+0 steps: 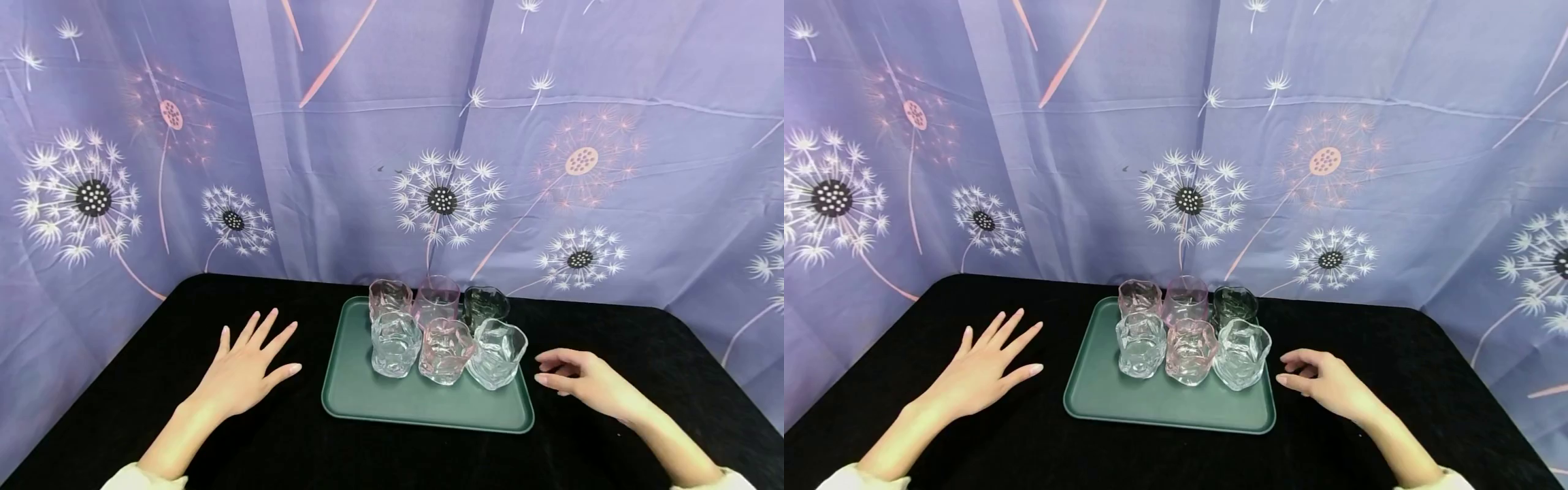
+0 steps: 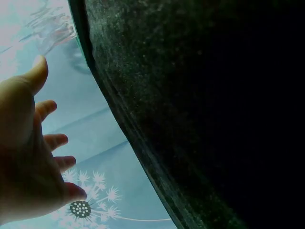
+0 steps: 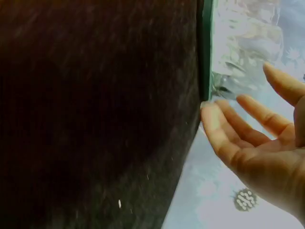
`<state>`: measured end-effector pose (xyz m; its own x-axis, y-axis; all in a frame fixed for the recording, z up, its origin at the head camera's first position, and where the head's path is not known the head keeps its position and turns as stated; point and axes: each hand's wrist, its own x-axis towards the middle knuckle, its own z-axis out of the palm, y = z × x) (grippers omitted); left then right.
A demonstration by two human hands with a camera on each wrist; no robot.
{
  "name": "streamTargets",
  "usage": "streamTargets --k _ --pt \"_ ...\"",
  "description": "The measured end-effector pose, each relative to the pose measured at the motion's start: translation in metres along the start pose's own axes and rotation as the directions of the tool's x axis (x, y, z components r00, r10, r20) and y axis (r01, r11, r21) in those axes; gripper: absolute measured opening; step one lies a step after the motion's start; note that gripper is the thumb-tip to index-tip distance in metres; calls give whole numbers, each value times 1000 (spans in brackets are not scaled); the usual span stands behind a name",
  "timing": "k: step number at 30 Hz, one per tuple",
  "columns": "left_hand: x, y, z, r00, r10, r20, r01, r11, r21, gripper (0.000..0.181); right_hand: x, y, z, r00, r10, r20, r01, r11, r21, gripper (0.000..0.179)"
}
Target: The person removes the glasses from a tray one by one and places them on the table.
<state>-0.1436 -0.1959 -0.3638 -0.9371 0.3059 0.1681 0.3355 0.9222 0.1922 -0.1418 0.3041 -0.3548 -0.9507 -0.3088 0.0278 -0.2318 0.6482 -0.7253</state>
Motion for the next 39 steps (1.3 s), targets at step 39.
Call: streamTargets --k 39 --pt "82 40 5 993 111 -41 -116 857 -502 52 15 21 28 953 227 200 -300 797 524 38"
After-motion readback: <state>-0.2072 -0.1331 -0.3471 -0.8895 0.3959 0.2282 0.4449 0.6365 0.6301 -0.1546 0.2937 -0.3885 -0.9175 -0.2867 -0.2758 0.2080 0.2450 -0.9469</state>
